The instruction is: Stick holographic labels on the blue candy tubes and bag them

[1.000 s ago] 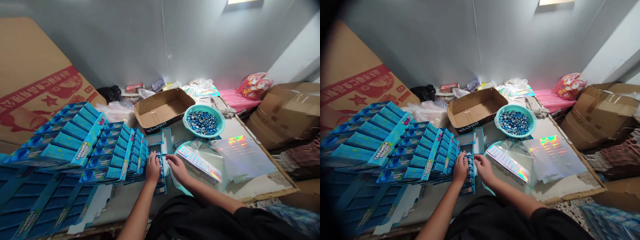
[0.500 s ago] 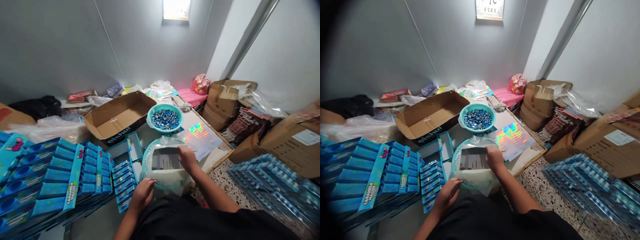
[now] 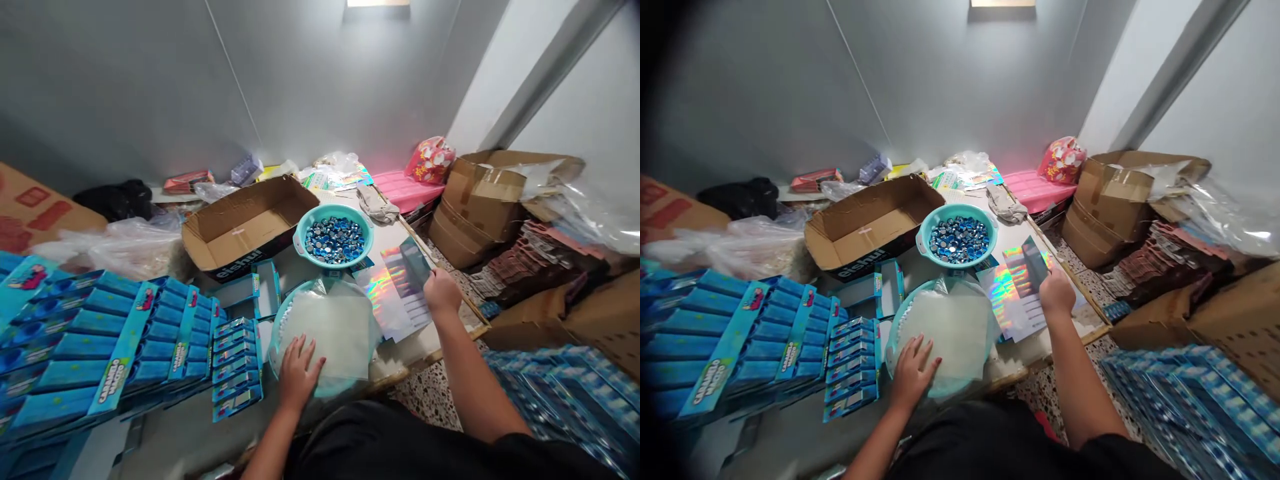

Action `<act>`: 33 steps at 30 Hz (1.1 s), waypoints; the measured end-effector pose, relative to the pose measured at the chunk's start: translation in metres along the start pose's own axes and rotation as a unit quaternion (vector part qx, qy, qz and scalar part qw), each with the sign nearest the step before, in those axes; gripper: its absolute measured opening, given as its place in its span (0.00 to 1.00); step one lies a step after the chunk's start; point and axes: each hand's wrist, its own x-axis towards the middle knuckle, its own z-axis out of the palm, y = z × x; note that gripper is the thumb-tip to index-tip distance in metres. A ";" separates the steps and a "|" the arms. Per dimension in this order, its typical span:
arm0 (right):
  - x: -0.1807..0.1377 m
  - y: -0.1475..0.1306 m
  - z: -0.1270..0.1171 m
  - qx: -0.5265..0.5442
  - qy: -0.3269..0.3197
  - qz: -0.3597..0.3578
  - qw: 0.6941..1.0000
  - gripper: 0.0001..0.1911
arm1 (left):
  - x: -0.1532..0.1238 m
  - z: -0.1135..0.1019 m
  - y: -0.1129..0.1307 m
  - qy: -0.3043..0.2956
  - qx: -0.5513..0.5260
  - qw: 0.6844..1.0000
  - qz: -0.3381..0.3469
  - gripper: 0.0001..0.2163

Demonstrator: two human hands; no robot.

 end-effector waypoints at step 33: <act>-0.150 -0.101 -0.018 0.607 -0.453 0.032 0.652 0.24 | 0.008 -0.119 0.112 0.228 -0.072 0.970 0.049 0.08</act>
